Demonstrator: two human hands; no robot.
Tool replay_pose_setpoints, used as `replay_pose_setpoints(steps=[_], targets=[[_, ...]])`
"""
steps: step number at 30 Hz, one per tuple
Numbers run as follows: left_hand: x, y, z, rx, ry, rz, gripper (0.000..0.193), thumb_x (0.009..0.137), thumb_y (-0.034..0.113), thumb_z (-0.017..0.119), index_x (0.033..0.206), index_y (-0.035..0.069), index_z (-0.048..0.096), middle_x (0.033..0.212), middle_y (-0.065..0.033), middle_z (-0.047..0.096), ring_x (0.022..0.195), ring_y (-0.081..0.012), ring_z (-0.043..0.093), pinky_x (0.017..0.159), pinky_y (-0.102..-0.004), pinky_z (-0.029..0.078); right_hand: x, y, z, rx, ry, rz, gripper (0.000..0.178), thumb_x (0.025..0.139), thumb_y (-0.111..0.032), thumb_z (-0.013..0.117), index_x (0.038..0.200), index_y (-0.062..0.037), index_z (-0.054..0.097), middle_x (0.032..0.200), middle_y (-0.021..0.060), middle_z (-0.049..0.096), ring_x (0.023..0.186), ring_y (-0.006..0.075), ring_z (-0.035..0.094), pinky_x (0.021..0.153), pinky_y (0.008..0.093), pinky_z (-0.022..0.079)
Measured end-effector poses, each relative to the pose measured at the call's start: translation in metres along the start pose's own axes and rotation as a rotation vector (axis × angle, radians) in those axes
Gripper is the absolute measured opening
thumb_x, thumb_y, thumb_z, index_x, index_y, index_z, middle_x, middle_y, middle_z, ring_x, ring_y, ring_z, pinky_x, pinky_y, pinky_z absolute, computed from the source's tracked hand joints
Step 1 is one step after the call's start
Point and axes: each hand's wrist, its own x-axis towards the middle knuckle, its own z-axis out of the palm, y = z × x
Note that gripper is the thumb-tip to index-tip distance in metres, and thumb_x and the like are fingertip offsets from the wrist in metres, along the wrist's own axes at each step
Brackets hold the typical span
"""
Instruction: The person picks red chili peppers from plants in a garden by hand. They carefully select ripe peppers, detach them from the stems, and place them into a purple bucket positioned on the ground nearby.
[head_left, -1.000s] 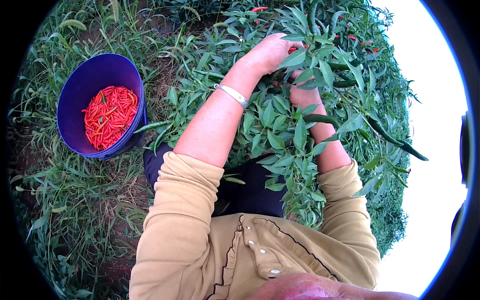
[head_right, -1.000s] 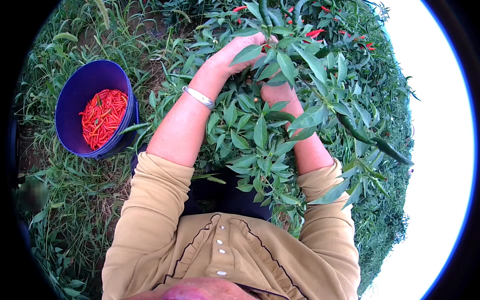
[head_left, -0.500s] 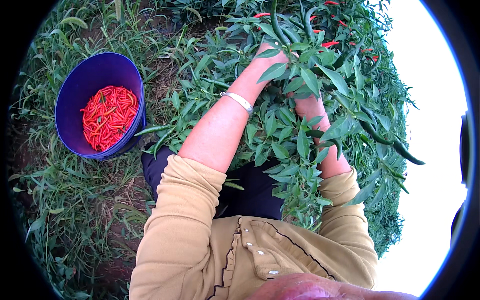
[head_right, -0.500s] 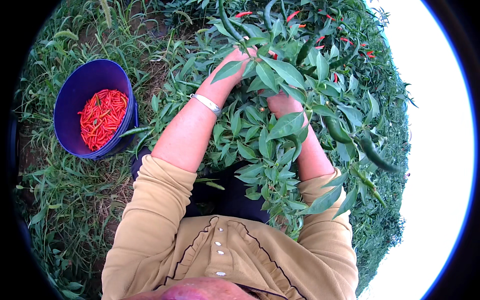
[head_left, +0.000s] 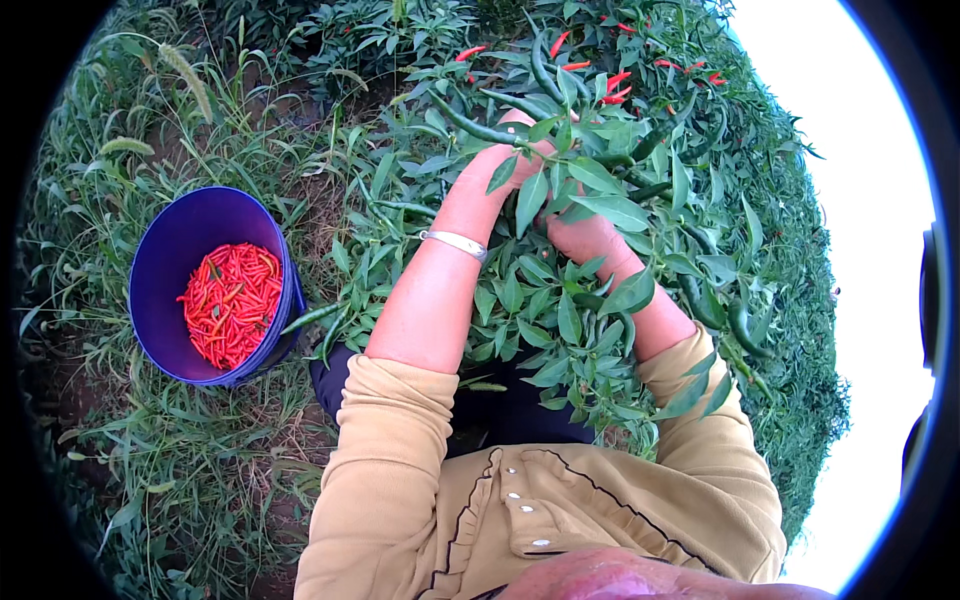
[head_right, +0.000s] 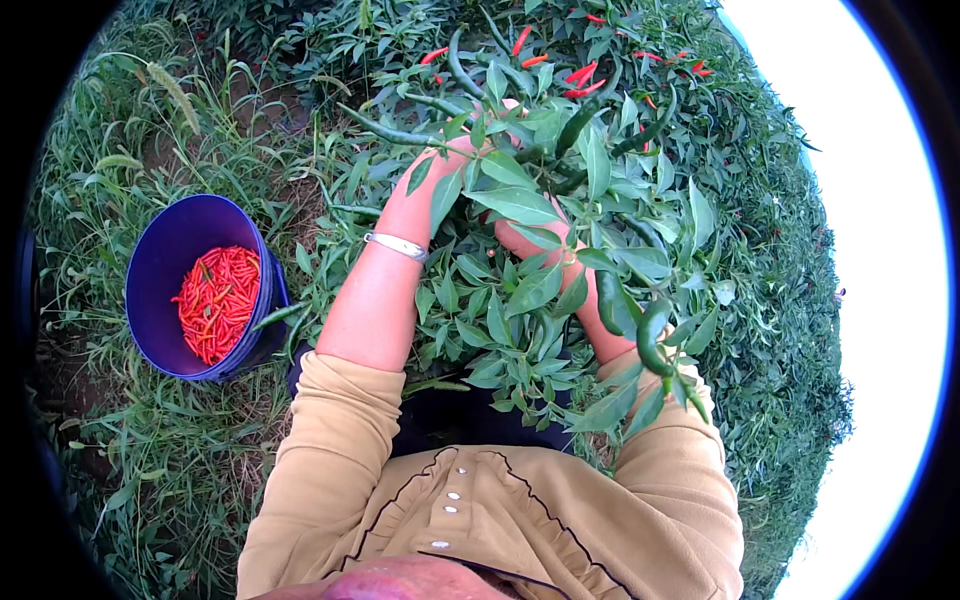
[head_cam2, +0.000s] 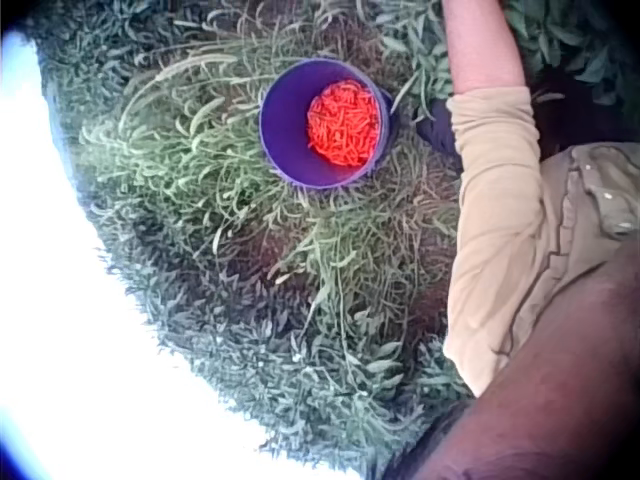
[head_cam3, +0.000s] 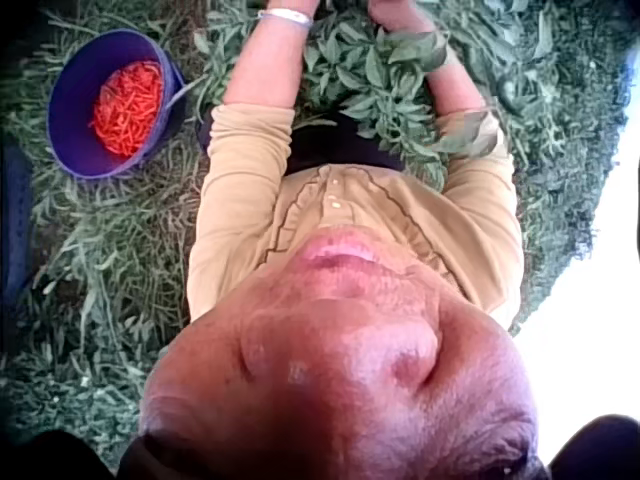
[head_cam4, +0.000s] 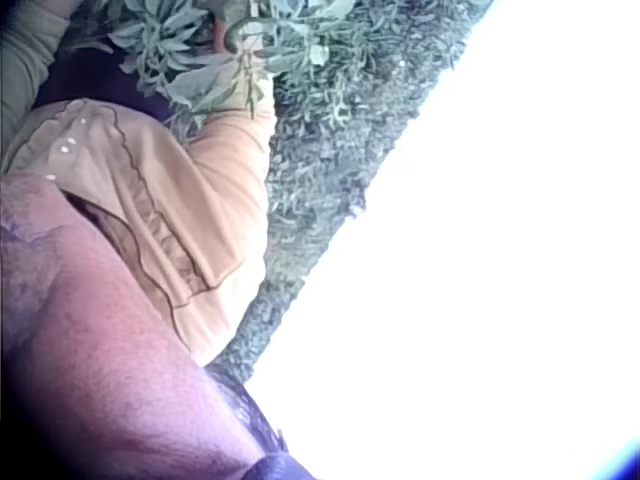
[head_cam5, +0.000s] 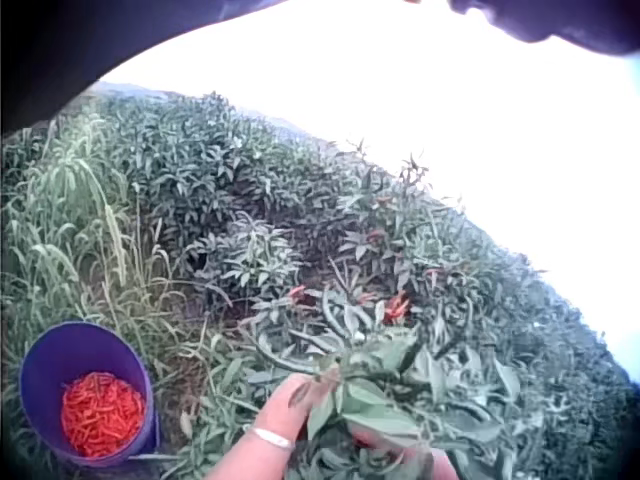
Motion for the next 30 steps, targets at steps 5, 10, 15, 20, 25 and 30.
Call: replay_pose_setpoints(steps=[5,10,15,20,25,30], targets=[[-0.029,0.074,0.02,-0.22,0.124,-0.253,0.004,0.083,0.003,0.057,0.083,0.004,0.06,0.075,-0.0014,0.058,0.065,-0.0106,0.049,0.057,-0.0284,0.041,-0.004,-0.013,-0.008,0.105,-0.015,0.172,0.017,0.076,-0.011,0.057,0.09,-0.0017,0.059,0.087,0.0157,0.062,0.081,0.0306,0.061,0.072,0.0419,0.048],[-0.047,0.037,-0.027,0.529,0.093,-0.027,0.019,0.087,0.013,0.058,0.104,0.006,0.06,0.093,-0.0031,0.061,0.079,-0.0158,0.059,0.066,-0.0298,0.047,-0.017,0.0,0.025,-0.314,0.076,-0.169,0.021,0.079,-0.017,0.055,0.093,-0.0017,0.058,0.086,0.0134,0.061,0.077,0.0287,0.059,0.069,0.039,0.048],[-0.072,0.027,-0.051,0.591,-0.021,-0.165,0.022,0.088,0.016,0.058,0.106,0.005,0.058,0.095,-0.0045,0.06,0.082,-0.0175,0.06,0.069,-0.0307,0.048,-0.021,-0.025,0.015,-0.84,-0.054,-0.27,0.022,0.086,-0.021,0.053,0.099,-0.0032,0.058,0.089,0.0109,0.061,0.081,0.0258,0.059,0.07,0.0381,0.049],[-0.1,0.049,-0.06,0.324,0.129,-0.392,0.018,0.088,0.016,0.058,0.102,0.005,0.058,0.091,-0.0045,0.059,0.078,-0.0177,0.058,0.066,-0.0305,0.046,0.001,-0.043,0.012,-0.065,-0.036,0.01,0.022,0.082,-0.017,0.056,0.098,-0.0025,0.06,0.09,0.0144,0.062,0.084,0.0292,0.061,0.072,0.0395,0.051],[-0.114,0.066,-0.067,0.265,0.269,-0.445,0.016,0.087,0.016,0.058,0.097,0.004,0.058,0.086,-0.0045,0.058,0.074,-0.0178,0.057,0.063,-0.0304,0.045,0.019,-0.056,0.011,0.026,-0.098,0.052,0.022,0.078,-0.013,0.059,0.096,-0.0018,0.062,0.09,0.0179,0.064,0.088,0.0326,0.062,0.074,0.0409,0.052],[-0.123,0.081,-0.059,0.277,0.359,-0.459,0.014,0.087,0.017,0.058,0.093,0.004,0.058,0.081,-0.0045,0.057,0.07,-0.018,0.055,0.061,-0.0303,0.043,0.026,-0.067,0.015,0.211,0.019,0.106,0.027,0.073,-0.008,0.061,0.097,0.0018,0.061,0.092,0.0215,0.065,0.083,0.0381,0.064,0.072,0.0439,0.054]])
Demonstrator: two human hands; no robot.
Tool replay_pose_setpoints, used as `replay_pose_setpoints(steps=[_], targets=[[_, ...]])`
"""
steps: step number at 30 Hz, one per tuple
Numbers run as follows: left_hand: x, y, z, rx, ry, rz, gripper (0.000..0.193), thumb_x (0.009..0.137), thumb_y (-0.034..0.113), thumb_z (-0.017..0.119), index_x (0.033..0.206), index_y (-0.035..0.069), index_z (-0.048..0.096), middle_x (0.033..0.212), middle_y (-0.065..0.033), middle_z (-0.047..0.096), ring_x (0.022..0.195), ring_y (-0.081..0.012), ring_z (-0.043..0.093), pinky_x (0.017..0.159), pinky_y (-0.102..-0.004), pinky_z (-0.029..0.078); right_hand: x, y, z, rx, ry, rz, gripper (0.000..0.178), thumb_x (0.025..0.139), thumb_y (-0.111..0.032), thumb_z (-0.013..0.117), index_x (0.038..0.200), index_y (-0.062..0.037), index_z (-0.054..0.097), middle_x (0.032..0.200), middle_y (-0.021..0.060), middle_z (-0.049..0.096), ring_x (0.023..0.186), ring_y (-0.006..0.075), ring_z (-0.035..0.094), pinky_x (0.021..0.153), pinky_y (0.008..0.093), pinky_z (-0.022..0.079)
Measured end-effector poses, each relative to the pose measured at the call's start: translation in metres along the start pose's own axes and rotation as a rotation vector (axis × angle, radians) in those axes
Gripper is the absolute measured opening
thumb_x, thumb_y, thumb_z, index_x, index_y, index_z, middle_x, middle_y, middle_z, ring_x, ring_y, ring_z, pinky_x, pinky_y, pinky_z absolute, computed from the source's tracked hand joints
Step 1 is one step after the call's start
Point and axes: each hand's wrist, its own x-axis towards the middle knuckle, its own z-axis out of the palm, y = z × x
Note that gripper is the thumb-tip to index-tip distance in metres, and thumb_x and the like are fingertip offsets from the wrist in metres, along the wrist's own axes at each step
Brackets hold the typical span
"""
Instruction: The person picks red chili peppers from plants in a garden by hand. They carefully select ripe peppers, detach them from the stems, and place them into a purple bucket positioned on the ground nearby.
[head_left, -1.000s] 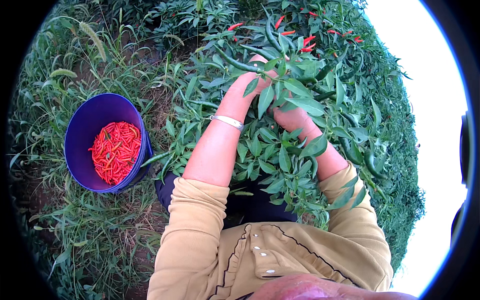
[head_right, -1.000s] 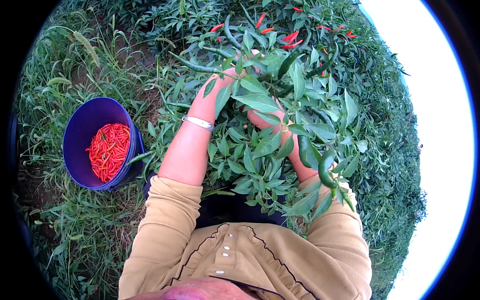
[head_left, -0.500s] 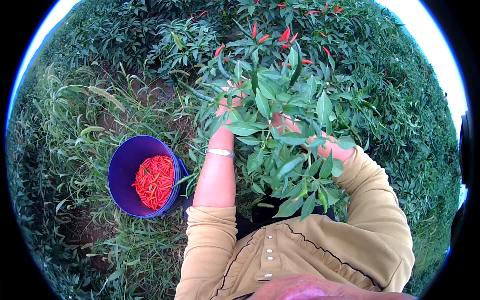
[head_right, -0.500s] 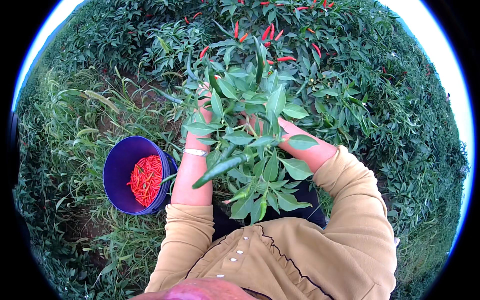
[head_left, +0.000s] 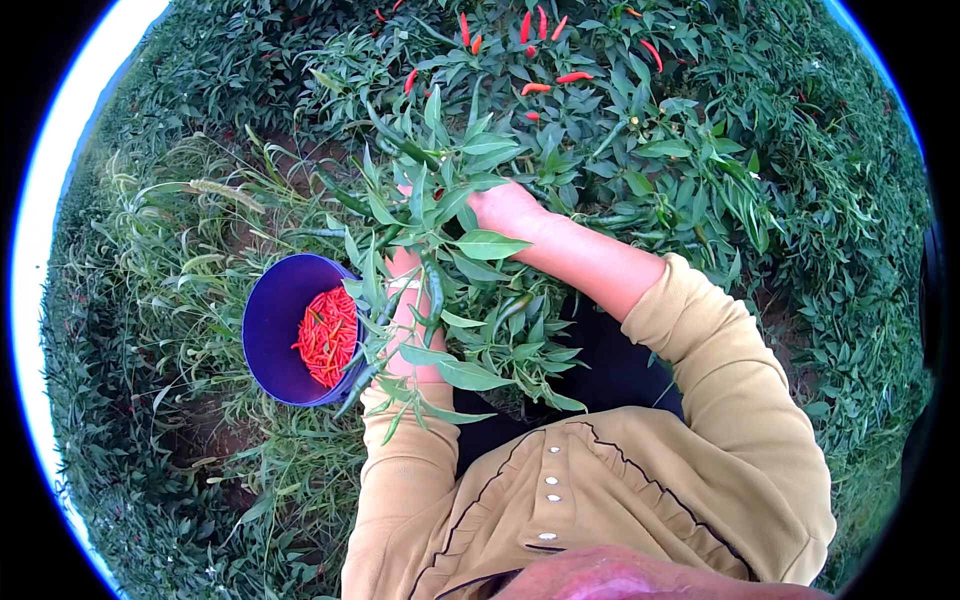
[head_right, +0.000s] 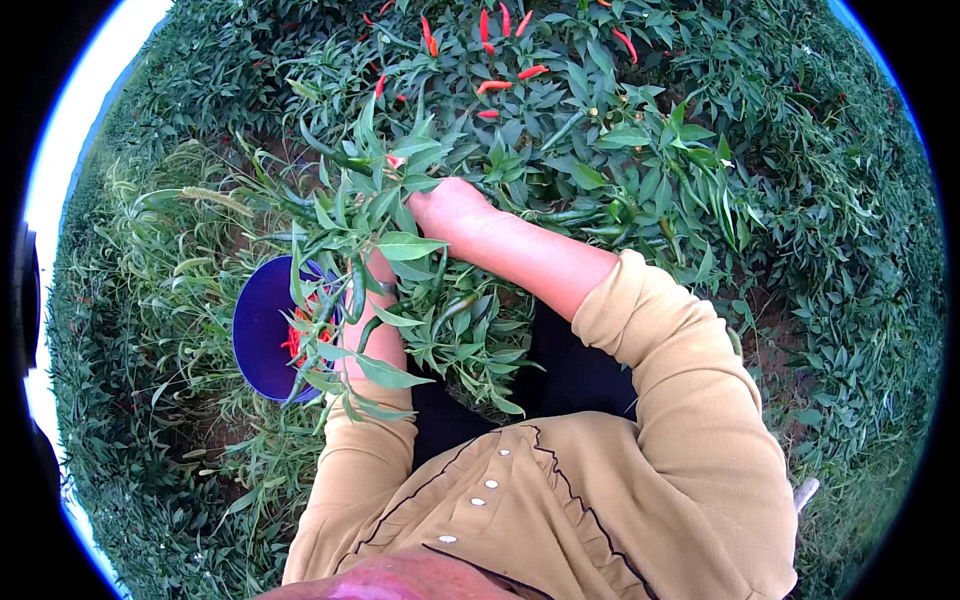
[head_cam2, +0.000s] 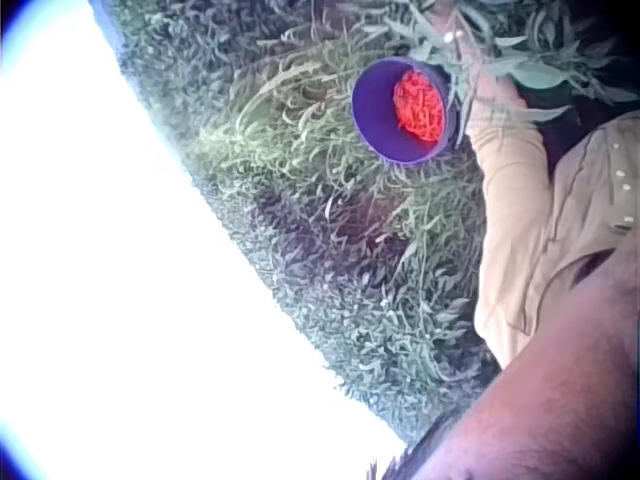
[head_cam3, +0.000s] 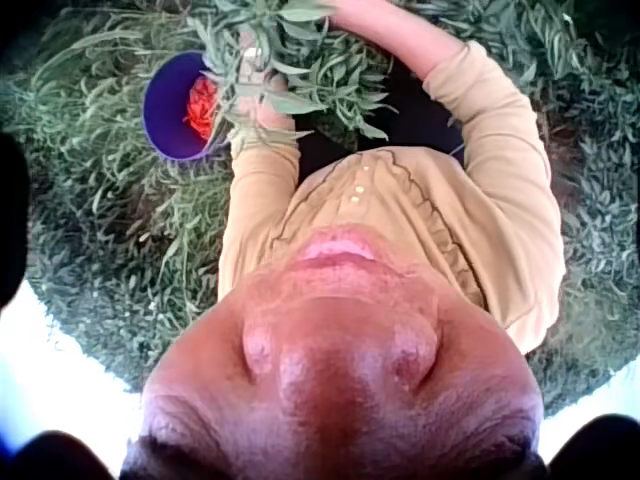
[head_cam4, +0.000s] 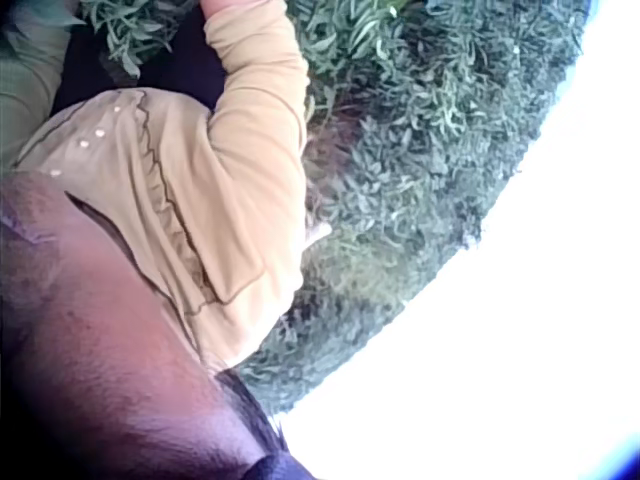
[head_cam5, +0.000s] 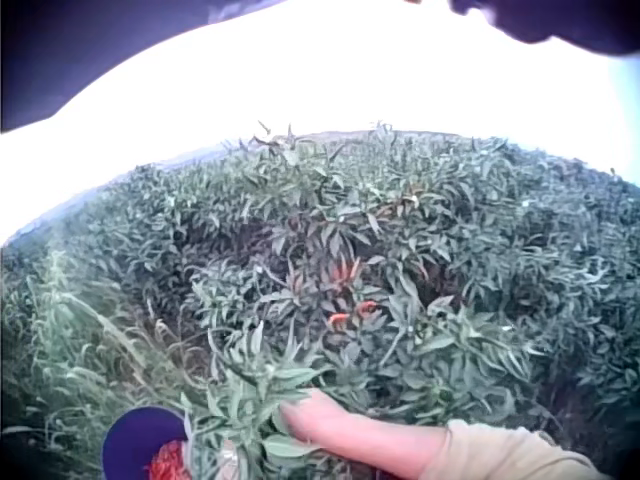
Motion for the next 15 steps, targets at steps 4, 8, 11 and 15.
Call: replay_pose_setpoints(steps=[4,8,11,15], targets=[[-0.016,0.011,0.001,0.039,0.058,-0.004,0.013,0.087,0.017,0.059,0.09,0.004,0.058,0.078,-0.0045,0.056,0.067,-0.0181,0.054,0.058,-0.0301,0.042,0.008,-0.002,0.002,0.025,-0.098,0.011,0.021,0.073,-0.008,0.061,0.092,-0.0006,0.063,0.088,0.0198,0.066,0.082,0.0352,0.066,0.071,0.0432,0.054],[-0.022,0.029,0.014,0.07,0.105,0.008,0.013,0.087,0.017,0.059,0.086,0.003,0.058,0.074,-0.0045,0.055,0.063,-0.0182,0.053,0.056,-0.03,0.04,0.012,0.006,0.004,0.123,-0.028,-0.035,0.031,0.074,-0.011,0.059,0.102,0.0008,0.057,0.091,0.0235,0.064,0.081,0.039,0.064,0.071,0.0452,0.053],[-0.025,0.042,0.021,0.09,0.14,-0.001,0.014,0.087,0.017,0.059,0.083,0.003,0.058,0.071,-0.0045,0.054,0.061,-0.0183,0.052,0.055,-0.0299,0.04,0.012,0.004,-0.006,0.077,-0.119,-0.055,0.035,0.072,-0.008,0.06,0.105,0.0014,0.056,0.089,0.0205,0.065,0.081,0.036,0.065,0.069,0.0437,0.053],[-0.029,0.058,0.035,0.117,0.168,-0.013,0.016,0.086,0.017,0.059,0.08,0.003,0.058,0.068,-0.0045,0.053,0.058,-0.0184,0.051,0.052,-0.0298,0.038,-0.001,0.007,-0.01,0.04,-0.061,-0.098,0.022,0.074,-0.009,0.061,0.095,-0.0033,0.064,0.09,0.0155,0.068,0.083,0.031,0.067,0.071,0.041,0.054]])
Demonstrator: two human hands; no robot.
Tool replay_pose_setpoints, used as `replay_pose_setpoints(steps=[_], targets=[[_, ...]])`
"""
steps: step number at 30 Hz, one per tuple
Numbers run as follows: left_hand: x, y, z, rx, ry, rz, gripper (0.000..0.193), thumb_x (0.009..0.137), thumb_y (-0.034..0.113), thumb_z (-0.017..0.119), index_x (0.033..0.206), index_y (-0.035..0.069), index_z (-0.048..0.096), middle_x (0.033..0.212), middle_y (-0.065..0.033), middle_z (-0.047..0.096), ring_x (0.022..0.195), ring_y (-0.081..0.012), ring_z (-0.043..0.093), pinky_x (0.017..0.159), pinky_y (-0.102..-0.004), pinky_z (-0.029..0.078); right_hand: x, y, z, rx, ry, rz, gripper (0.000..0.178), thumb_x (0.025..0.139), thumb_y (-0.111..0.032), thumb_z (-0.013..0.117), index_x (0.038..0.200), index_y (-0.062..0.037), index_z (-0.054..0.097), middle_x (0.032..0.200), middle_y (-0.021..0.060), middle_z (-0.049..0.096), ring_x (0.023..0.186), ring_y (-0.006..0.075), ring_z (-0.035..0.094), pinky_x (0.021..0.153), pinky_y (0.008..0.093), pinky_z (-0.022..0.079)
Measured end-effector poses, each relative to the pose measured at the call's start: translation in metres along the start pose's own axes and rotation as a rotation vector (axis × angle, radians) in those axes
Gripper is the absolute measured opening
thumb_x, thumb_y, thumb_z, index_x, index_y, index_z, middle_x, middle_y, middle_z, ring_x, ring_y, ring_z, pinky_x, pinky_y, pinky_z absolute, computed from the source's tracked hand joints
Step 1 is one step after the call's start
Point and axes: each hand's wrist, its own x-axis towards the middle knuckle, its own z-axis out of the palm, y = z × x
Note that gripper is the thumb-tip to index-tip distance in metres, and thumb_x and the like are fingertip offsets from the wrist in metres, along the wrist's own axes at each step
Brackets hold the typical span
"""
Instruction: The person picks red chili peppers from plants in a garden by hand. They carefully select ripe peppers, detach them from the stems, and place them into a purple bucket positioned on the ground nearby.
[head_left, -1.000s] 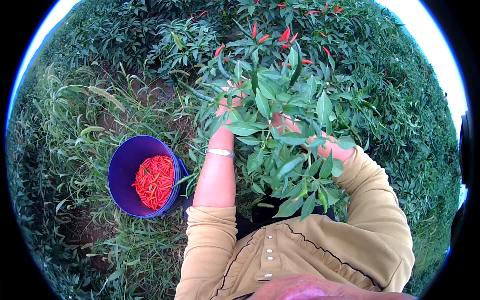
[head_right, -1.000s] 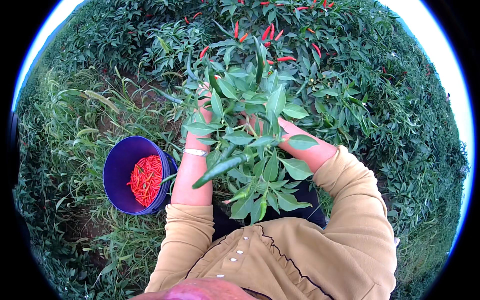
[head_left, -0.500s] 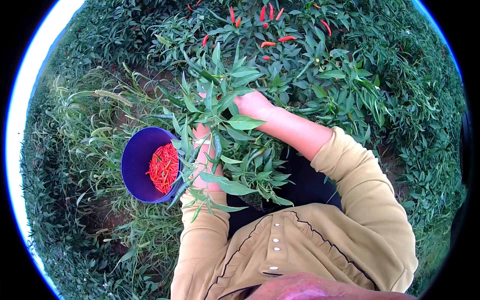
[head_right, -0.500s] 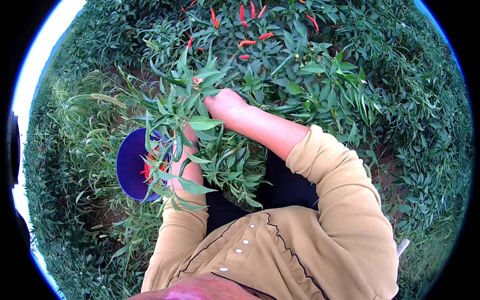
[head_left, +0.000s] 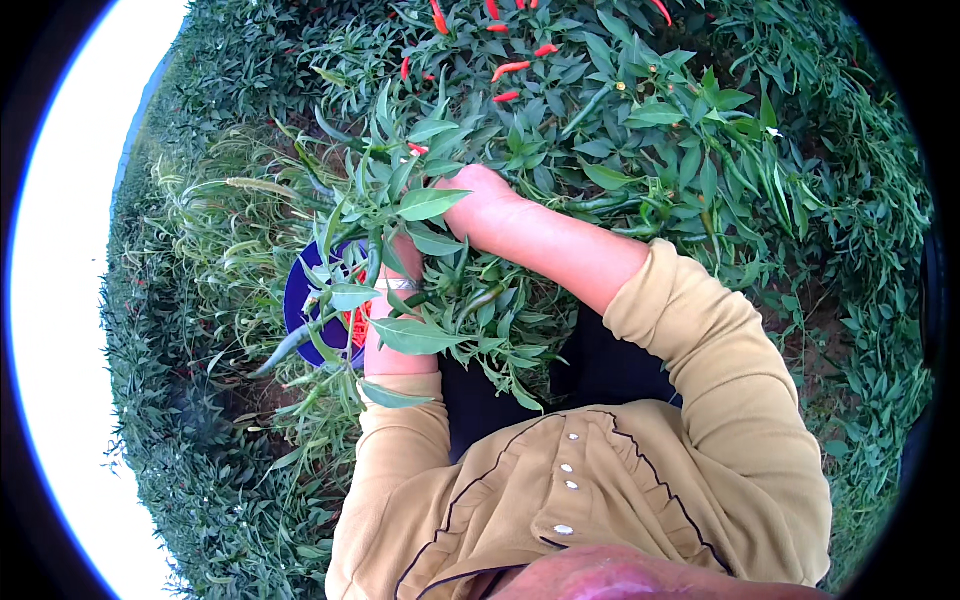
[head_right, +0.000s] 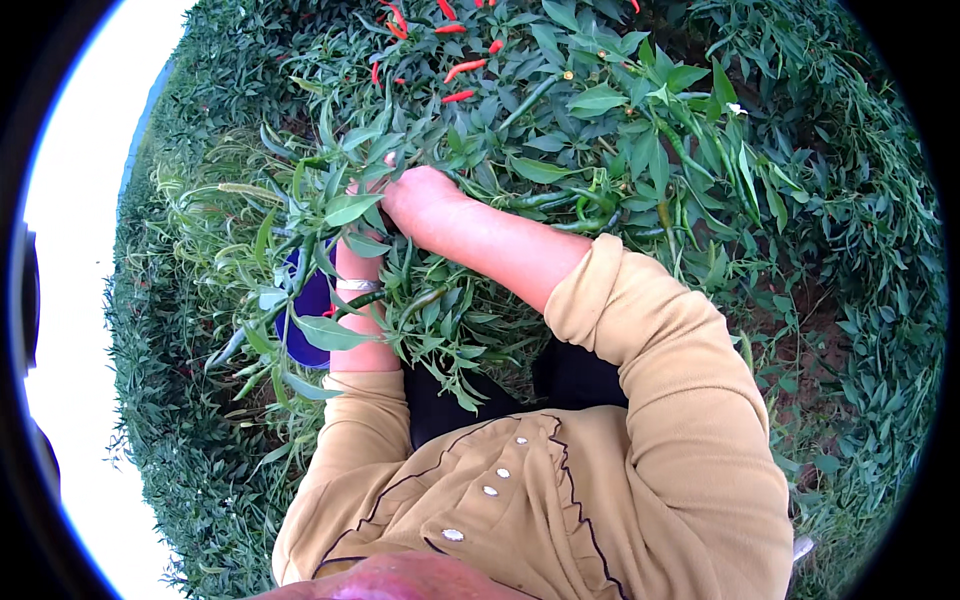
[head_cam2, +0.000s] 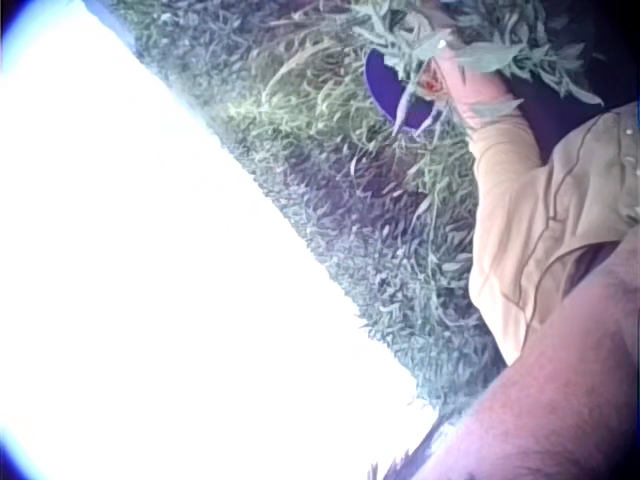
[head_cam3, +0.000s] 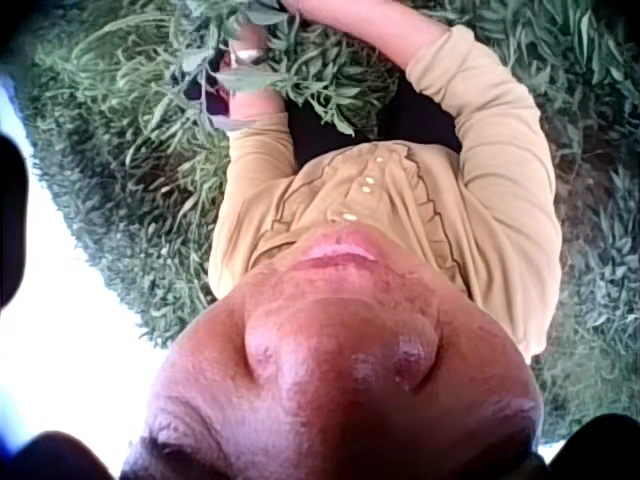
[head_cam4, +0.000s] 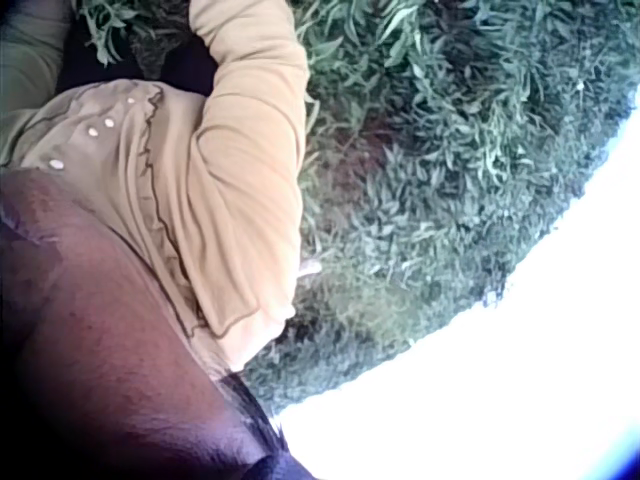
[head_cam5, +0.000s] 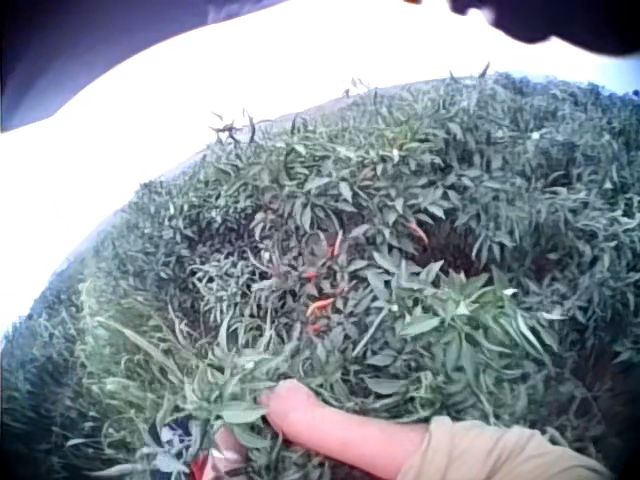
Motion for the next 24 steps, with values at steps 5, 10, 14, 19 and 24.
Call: replay_pose_setpoints(steps=[5,10,14,19,24], targets=[[-0.027,0.046,0.004,0.164,0.006,-0.017,0.018,0.086,0.017,0.059,0.075,0.003,0.058,0.063,-0.0045,0.052,0.053,-0.0186,0.05,0.05,-0.0297,0.037,0.005,0.007,0.01,0.056,0.178,0.028,0.019,0.077,-0.009,0.056,0.092,-0.0065,0.068,0.094,0.0155,0.068,0.086,0.0295,0.067,0.075,0.0397,0.054],[-0.07,0.094,0.015,0.504,-0.749,0.167,0.024,0.088,0.019,0.059,0.07,0.003,0.056,0.058,-0.0031,0.049,0.051,-0.0168,0.048,0.048,-0.028,0.034,0.022,0.022,0.01,0.247,0.258,0.028,0.022,0.078,-0.02,0.056,0.087,-0.0046,0.068,0.089,0.018,0.067,0.087,0.0352,0.065,0.081,0.0391,0.051],[-0.071,0.125,0.119,0.538,-1.313,0.416,0.029,0.089,0.024,0.062,0.07,0.003,0.055,0.06,0.001,0.05,0.05,-0.0098,0.044,0.047,-0.0255,0.032,0.034,0.021,0.024,0.567,0.381,0.091,0.027,0.086,-0.024,0.049,0.096,-0.0079,0.068,0.101,0.0163,0.066,0.095,0.0336,0.063,0.083,0.0366,0.051],[0.105,0.108,0.19,0.013,-0.451,0.185,0.027,0.092,0.024,0.054,0.074,0.004,0.049,0.059,-0.0043,0.05,0.039,-0.0077,0.031,0.038,-0.0231,0.024,0.037,0.003,0.038,0.566,0.054,0.015,0.035,0.092,-0.026,0.04,0.117,-0.011,0.06,0.127,0.013,0.056,0.122,0.0272,0.049,0.097,0.037,0.041],[0.163,0.032,0.118,0.012,0.039,-0.282,0.02,0.09,0.02,0.053,0.075,0.008,0.05,0.057,-0.0042,0.048,0.037,-0.0099,0.032,0.036,-0.0273,0.024,-0.038,-0.009,-0.12,0.019,-0.604,-0.186,0.03,0.08,-0.013,0.061,0.107,0.0006,0.064,0.104,0.0189,0.065,0.105,0.0298,0.058,0.093,0.0383,0.044]])
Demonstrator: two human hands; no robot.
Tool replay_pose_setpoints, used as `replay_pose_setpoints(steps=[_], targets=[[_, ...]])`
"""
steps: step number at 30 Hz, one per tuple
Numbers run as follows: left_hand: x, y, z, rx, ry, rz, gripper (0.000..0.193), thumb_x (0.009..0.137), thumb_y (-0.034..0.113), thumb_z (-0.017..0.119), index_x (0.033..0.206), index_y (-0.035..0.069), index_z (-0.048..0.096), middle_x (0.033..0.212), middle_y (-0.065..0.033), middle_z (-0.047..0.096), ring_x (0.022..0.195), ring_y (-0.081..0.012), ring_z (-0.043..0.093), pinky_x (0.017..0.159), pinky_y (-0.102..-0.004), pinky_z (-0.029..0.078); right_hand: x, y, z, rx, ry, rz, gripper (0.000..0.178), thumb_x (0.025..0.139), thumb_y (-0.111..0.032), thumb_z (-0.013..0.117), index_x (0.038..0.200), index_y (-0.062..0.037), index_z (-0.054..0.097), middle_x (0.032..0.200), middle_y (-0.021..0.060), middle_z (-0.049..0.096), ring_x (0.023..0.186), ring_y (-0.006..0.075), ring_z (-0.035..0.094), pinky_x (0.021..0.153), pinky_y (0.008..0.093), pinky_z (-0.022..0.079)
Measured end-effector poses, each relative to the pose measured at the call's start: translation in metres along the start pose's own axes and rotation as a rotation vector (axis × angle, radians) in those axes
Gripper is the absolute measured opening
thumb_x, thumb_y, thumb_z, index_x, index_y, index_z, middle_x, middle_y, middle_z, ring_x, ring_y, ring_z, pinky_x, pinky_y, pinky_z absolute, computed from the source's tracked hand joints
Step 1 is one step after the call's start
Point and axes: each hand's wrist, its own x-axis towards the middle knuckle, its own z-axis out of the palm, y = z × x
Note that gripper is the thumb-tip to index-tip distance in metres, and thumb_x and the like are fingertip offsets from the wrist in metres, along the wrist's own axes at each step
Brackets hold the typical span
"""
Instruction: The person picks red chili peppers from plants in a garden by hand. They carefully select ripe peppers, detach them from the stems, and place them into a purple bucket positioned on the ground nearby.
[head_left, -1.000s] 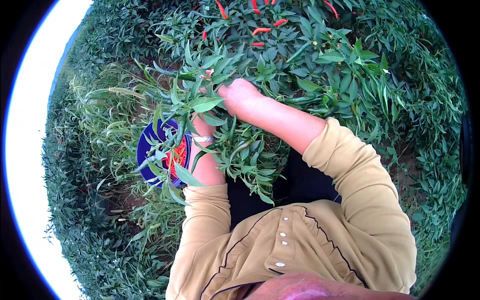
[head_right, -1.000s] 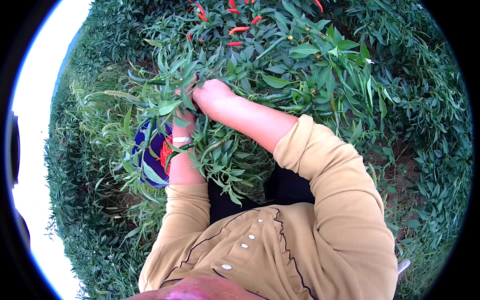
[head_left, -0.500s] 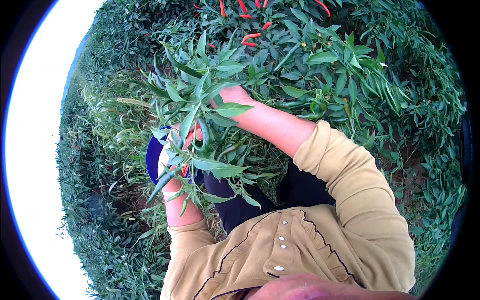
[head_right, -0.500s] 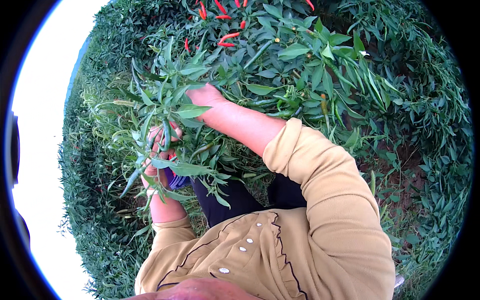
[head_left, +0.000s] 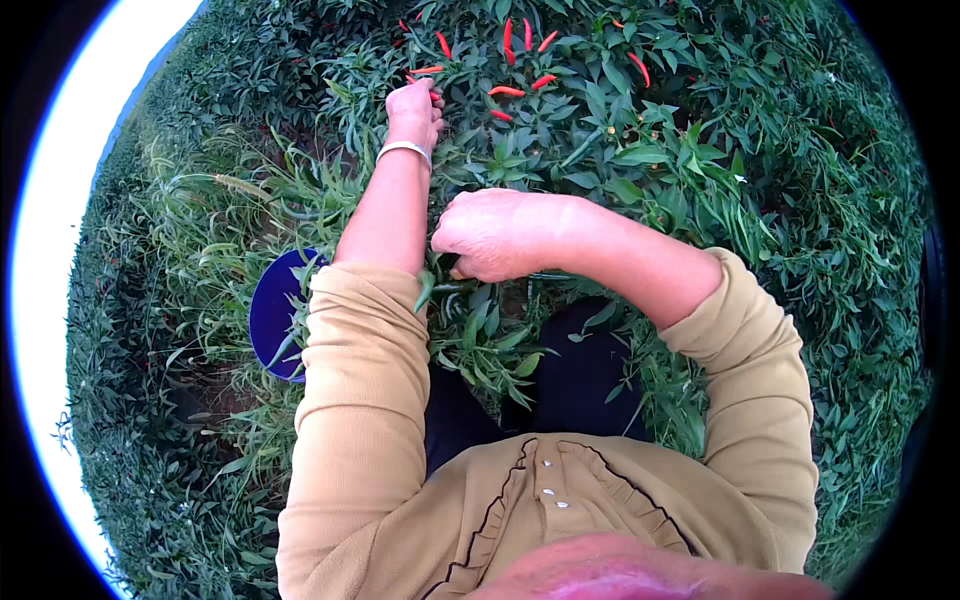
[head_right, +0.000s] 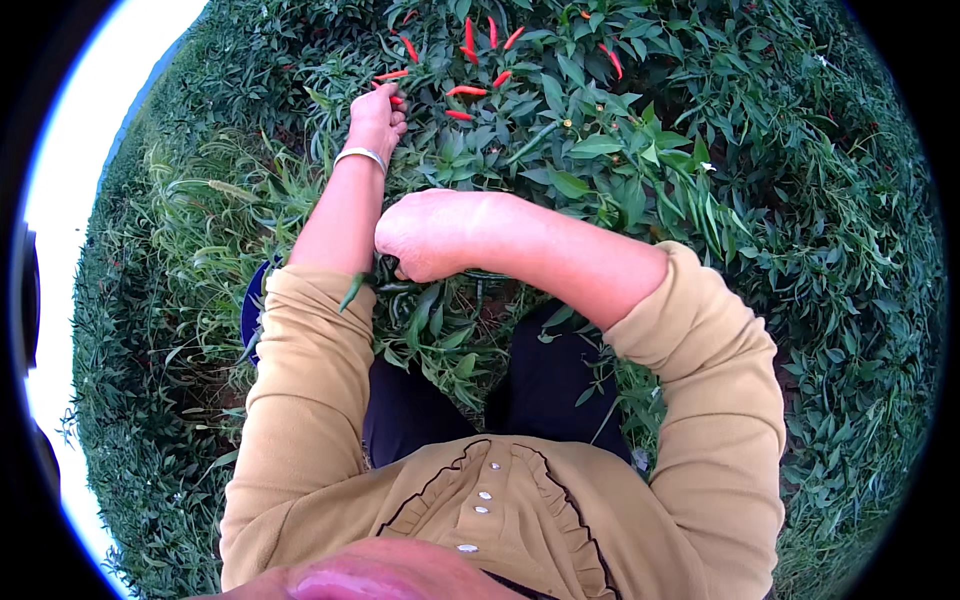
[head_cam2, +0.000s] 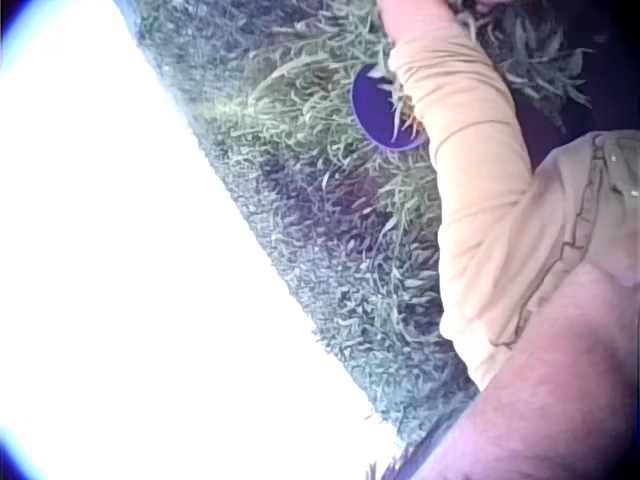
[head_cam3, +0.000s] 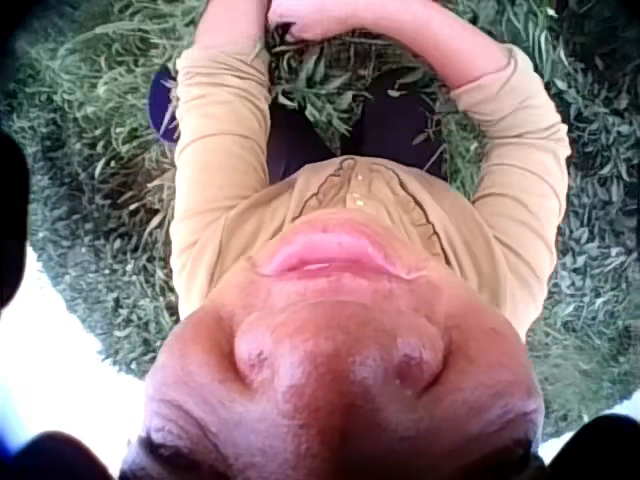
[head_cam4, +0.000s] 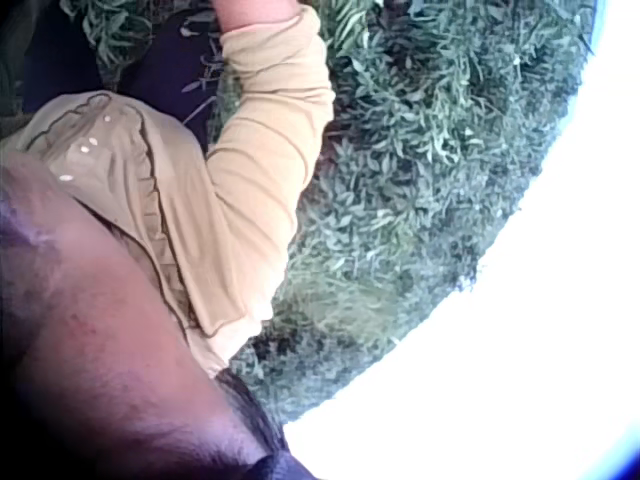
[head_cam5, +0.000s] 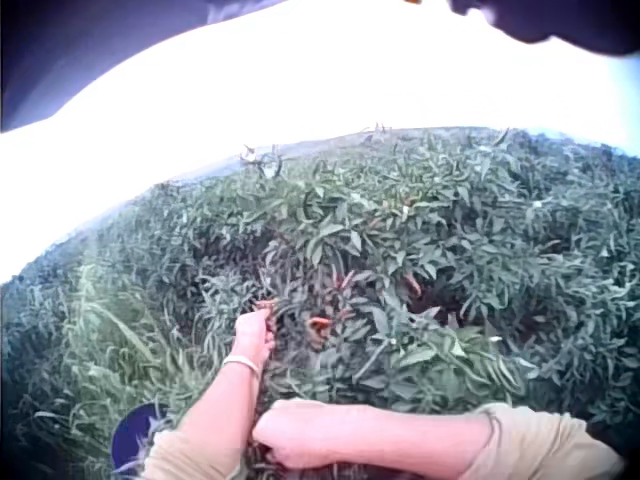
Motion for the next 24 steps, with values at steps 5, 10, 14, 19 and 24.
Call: replay_pose_setpoints(steps=[5,10,14,19,24], targets=[[-0.024,-0.03,-0.041,0.04,-0.225,0.023,0.009,0.08,0.004,0.055,0.087,0.003,0.061,0.061,-0.0031,0.051,0.037,-0.0063,0.032,0.035,-0.0214,0.022,-0.072,0.085,-0.134,0.524,0.258,0.06,0.027,0.078,-0.016,0.07,0.1,-0.0014,0.068,0.088,0.0069,0.068,0.081,0.0137,0.064,0.072,0.0272,0.053],[-0.036,-0.025,-0.016,0.332,-0.508,0.183,0.007,0.08,0.007,0.06,0.086,0.006,0.062,0.061,0.0035,0.048,0.041,-0.0032,0.032,0.037,-0.0206,0.022,-0.054,0.237,-0.108,0.46,0.433,0.459,0.034,0.07,-0.009,0.072,0.104,-0.0037,0.066,0.09,0.0049,0.066,0.079,0.0135,0.064,0.063,0.0273,0.055],[-0.041,-0.022,-0.009,0.647,-0.504,0.438,0.005,0.082,0.011,0.064,0.085,0.008,0.062,0.063,0.0072,0.047,0.052,-0.0029,0.037,0.047,-0.0211,0.028,0.005,0.241,-0.03,0.467,0.493,0.133,0.05,0.067,-0.004,0.074,0.116,-0.0068,0.064,0.104,0.004,0.066,0.083,0.0087,0.061,0.078,0.0247,0.05],[-0.047,-0.006,0.009,0.485,-0.464,0.328,0.017,0.085,0.018,0.066,0.097,0.007,0.062,0.066,0.0058,0.049,0.048,-0.003,0.036,0.043,-0.0191,0.025,0.031,0.235,-0.001,0.548,0.758,0.039,0.035,0.076,-0.008,0.072,0.11,-0.0018,0.065,0.103,0.0051,0.066,0.095,0.0118,0.059,0.089,0.0274,0.046],[-0.052,0.0,0.016,0.5,-0.595,0.358,0.025,0.086,0.02,0.066,0.106,0.006,0.06,0.066,0.0059,0.048,0.044,-0.002,0.032,0.041,-0.0192,0.021,0.027,0.241,-0.001,0.616,0.644,0.14,0.02,0.075,-0.007,0.072,0.094,-0.0007,0.069,0.08,0.0028,0.067,0.079,0.0105,0.059,0.077,0.0266,0.049]])
